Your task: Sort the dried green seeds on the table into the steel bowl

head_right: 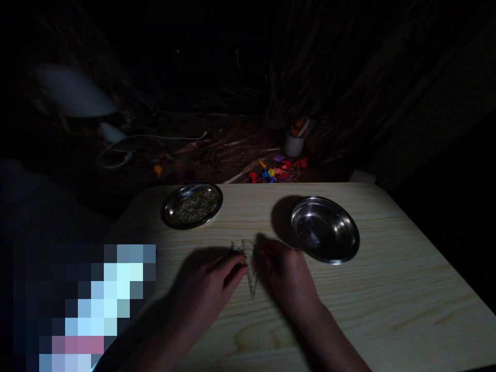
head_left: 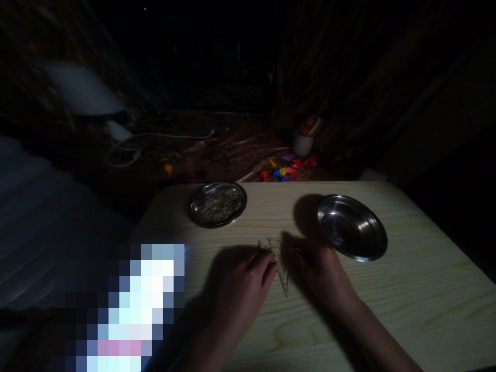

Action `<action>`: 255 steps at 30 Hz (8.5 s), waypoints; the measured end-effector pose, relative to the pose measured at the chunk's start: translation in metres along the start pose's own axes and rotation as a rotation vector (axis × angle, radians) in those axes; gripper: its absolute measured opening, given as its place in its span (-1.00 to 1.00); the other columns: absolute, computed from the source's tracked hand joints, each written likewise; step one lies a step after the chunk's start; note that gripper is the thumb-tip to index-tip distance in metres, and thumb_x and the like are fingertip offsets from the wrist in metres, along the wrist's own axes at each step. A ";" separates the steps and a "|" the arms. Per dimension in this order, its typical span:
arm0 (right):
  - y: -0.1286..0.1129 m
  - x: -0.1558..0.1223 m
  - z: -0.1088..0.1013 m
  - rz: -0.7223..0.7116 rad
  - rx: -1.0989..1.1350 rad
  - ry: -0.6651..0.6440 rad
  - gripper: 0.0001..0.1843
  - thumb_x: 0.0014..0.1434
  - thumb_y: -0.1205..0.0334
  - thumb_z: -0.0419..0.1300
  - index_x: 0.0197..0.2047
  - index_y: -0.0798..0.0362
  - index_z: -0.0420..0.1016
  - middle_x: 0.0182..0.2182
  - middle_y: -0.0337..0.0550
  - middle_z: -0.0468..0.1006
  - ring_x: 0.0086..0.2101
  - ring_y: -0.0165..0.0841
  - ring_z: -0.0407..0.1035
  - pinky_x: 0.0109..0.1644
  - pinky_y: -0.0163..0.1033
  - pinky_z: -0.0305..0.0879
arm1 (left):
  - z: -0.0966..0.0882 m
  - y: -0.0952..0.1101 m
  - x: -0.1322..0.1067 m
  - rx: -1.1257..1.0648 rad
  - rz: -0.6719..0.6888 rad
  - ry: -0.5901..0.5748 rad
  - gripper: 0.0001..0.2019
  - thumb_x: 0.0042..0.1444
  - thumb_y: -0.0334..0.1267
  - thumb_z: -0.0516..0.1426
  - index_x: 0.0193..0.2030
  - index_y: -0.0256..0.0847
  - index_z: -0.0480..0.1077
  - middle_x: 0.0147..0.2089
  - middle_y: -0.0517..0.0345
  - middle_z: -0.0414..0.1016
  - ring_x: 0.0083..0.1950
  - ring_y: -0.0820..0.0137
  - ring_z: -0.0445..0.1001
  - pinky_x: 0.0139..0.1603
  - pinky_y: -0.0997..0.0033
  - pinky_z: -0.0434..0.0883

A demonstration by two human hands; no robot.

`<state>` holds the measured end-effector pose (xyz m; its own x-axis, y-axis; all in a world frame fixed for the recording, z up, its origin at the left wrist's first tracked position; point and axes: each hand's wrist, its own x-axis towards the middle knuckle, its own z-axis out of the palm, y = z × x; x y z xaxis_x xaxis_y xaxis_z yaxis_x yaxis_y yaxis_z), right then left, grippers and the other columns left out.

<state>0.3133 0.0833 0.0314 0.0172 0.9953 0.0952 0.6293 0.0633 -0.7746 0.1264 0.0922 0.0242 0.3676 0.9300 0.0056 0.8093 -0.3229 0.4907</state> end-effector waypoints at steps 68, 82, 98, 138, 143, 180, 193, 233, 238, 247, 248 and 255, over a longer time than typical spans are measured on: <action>-0.006 0.001 -0.013 0.363 0.441 -0.248 -0.60 0.16 -0.11 0.25 -0.23 0.10 0.45 -0.55 -0.25 0.53 -0.70 -0.53 0.10 -0.70 -0.42 0.03 | -0.016 -0.002 -0.003 -0.740 -0.325 0.023 -0.64 -0.01 0.02 0.08 -0.38 -0.26 0.51 -0.54 0.19 0.35 -0.47 0.43 0.28 -0.49 0.50 0.21; -0.011 0.003 -0.010 0.362 0.443 -0.227 -0.66 0.18 -0.06 0.23 -0.25 0.09 0.44 -0.55 -0.23 0.53 -0.69 -0.54 0.08 -0.68 -0.40 0.01 | -0.011 0.004 -0.001 -0.675 -0.322 -0.047 -0.69 0.01 -0.08 0.06 -0.38 -0.26 0.50 -0.50 0.18 0.38 -0.44 0.43 0.28 -0.40 0.45 0.18; -0.007 0.002 -0.004 0.379 0.495 -0.214 -0.65 0.14 -0.06 0.27 -0.29 0.08 0.44 -0.57 -0.23 0.53 -0.71 -0.55 0.08 -0.66 -0.37 -0.01 | -0.010 0.005 0.005 -0.597 -0.336 -0.065 -0.78 0.04 -0.21 0.07 -0.39 -0.26 0.52 -0.50 0.19 0.46 -0.44 0.44 0.36 -0.41 0.50 0.24; -0.051 0.036 -0.030 -0.198 -0.865 -0.019 -0.81 0.36 0.25 0.08 -0.14 0.05 0.53 -0.56 -0.10 0.57 -0.59 -0.30 0.44 -0.51 -0.22 -0.13 | -0.021 -0.025 -0.028 0.013 -0.072 -0.097 -0.80 0.33 -0.24 0.05 -0.28 -0.09 0.46 -0.18 0.21 0.52 -0.16 0.28 0.53 -0.15 0.22 0.35; -0.049 0.041 -0.018 -0.302 -0.938 -0.045 -0.81 0.33 0.32 0.11 -0.09 0.07 0.54 -0.47 -0.04 0.61 -0.52 -0.26 0.49 -0.51 -0.21 -0.09 | -0.025 -0.030 -0.033 -0.067 -0.045 0.022 -0.78 0.33 -0.17 0.03 -0.27 -0.06 0.47 -0.23 0.24 0.53 -0.20 0.34 0.53 -0.18 0.29 0.36; -0.024 0.007 -0.014 -0.455 -0.555 -0.020 -0.83 0.31 0.40 0.11 -0.21 0.08 0.55 -0.37 -0.07 0.62 -0.42 -0.27 0.48 -0.35 -0.24 0.28 | -0.012 -0.027 -0.032 0.159 -0.131 0.090 -0.58 0.31 -0.29 -0.06 0.23 -0.18 0.40 0.05 -0.01 0.53 -0.15 0.23 0.60 -0.12 0.08 0.60; -0.019 0.014 -0.014 -0.334 -0.752 -0.064 -0.69 0.28 0.35 0.09 0.03 0.00 0.55 -0.46 -0.12 0.66 -0.59 -0.24 0.50 -0.55 -0.24 0.09 | -0.012 -0.031 -0.040 0.067 -0.088 0.093 -0.69 0.35 -0.30 -0.03 0.10 -0.02 0.44 0.04 0.13 0.55 -0.05 0.23 0.59 -0.05 0.04 0.57; -0.042 0.011 0.015 -0.146 -0.378 -0.076 -0.74 0.30 0.29 0.08 -0.12 0.07 0.60 -0.43 -0.05 0.68 -0.47 -0.27 0.54 -0.40 -0.30 0.29 | -0.004 -0.062 -0.085 -0.206 -0.035 0.328 -0.83 0.33 -0.14 0.05 -0.12 -0.05 0.46 -0.32 0.31 0.58 -0.38 0.55 0.54 -0.37 0.62 0.50; -0.042 0.012 0.013 -0.130 -0.333 -0.057 -0.76 0.25 0.29 0.11 -0.11 0.06 0.60 -0.41 -0.06 0.68 -0.44 -0.24 0.57 -0.39 -0.28 0.35 | -0.002 -0.063 -0.084 -0.123 0.042 0.369 -0.86 0.32 -0.19 0.07 -0.08 -0.02 0.44 -0.32 0.35 0.57 -0.35 0.56 0.58 -0.40 0.65 0.51; -0.048 0.025 -0.023 -0.170 -0.373 -0.047 -0.65 0.34 0.21 0.06 0.06 0.00 0.59 -0.33 -0.05 0.70 -0.37 -0.18 0.59 -0.29 -0.18 0.42 | -0.005 -0.060 -0.084 -0.199 0.001 0.352 -0.89 0.33 -0.15 0.06 -0.11 0.06 0.41 -0.27 0.44 0.60 -0.31 0.59 0.58 -0.33 0.65 0.52; -0.049 0.027 -0.026 -0.198 -0.385 -0.061 -0.65 0.35 0.22 0.05 0.06 -0.01 0.60 -0.30 -0.04 0.71 -0.35 -0.18 0.60 -0.27 -0.17 0.42 | -0.006 -0.059 -0.084 -0.199 0.007 0.355 -0.90 0.32 -0.15 0.07 -0.11 0.07 0.41 -0.27 0.45 0.60 -0.31 0.60 0.58 -0.32 0.65 0.52; -0.060 0.045 -0.024 -0.330 -0.438 -0.225 -0.69 0.35 0.33 0.10 0.03 -0.02 0.62 -0.28 -0.08 0.71 -0.35 -0.28 0.59 -0.30 -0.26 0.35 | -0.005 -0.063 -0.085 -0.183 0.033 0.375 -0.90 0.31 -0.18 0.08 -0.13 0.03 0.43 -0.27 0.39 0.60 -0.32 0.55 0.57 -0.33 0.60 0.52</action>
<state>0.2949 0.1225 0.0968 -0.3686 0.9224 0.1153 0.8362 0.3832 -0.3923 0.0417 0.0344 -0.0032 0.1719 0.9301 0.3245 0.6925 -0.3484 0.6317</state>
